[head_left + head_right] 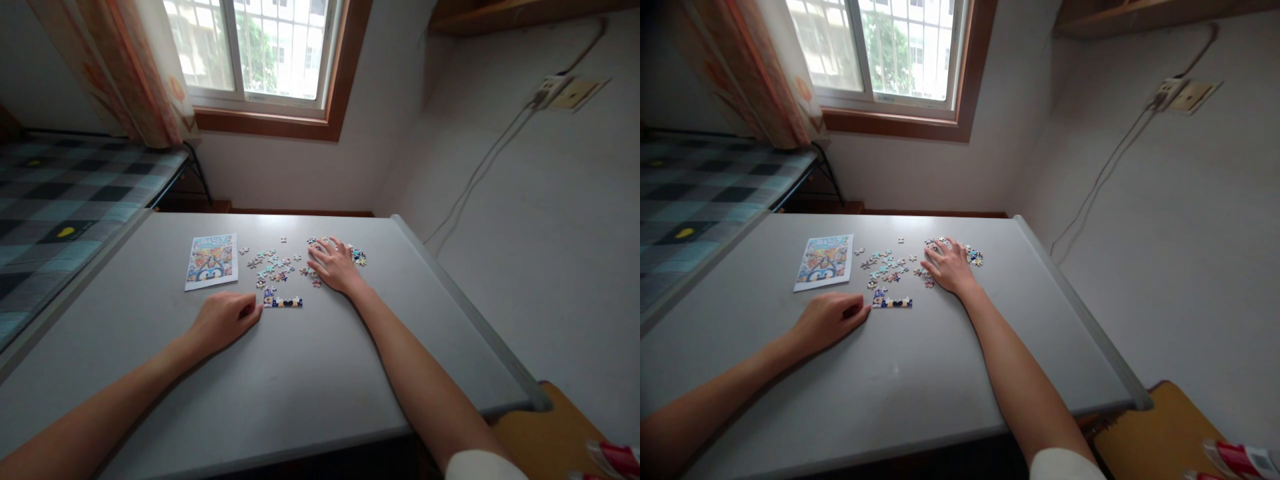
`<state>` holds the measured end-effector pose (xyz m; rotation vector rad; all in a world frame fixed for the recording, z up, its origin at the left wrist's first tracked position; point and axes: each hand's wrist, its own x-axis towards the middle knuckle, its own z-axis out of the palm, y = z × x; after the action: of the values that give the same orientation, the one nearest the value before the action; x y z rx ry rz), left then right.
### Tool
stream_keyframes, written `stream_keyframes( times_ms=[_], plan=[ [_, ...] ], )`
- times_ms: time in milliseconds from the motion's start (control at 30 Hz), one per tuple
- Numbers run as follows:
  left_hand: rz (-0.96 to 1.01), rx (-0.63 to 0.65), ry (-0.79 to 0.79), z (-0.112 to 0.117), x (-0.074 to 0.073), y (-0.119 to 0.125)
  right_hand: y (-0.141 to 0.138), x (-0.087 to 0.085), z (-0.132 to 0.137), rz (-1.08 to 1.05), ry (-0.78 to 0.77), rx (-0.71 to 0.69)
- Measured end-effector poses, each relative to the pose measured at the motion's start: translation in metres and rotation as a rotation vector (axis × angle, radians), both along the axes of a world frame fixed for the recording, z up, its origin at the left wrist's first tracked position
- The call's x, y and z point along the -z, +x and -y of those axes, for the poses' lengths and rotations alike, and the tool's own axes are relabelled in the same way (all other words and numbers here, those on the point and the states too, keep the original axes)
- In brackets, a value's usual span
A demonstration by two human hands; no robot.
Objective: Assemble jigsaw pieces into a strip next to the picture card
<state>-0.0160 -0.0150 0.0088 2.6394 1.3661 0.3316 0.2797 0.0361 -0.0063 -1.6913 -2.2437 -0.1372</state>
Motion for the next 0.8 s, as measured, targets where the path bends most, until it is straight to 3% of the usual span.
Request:
stream_keyframes(
  times_ms=[267,567,800],
  plan=[
    [-0.004,-0.008,-0.006,0.0,-0.002,0.0,0.005,0.003,-0.002,-0.054,0.022,0.065],
    [-0.018,-0.001,-0.002,0.0,0.001,0.0,0.021,0.001,0.0,-0.214,0.136,0.265],
    [-0.013,0.004,0.004,0.0,0.001,0.0,0.004,-0.009,-0.013,-0.016,0.002,0.097]
  ],
)
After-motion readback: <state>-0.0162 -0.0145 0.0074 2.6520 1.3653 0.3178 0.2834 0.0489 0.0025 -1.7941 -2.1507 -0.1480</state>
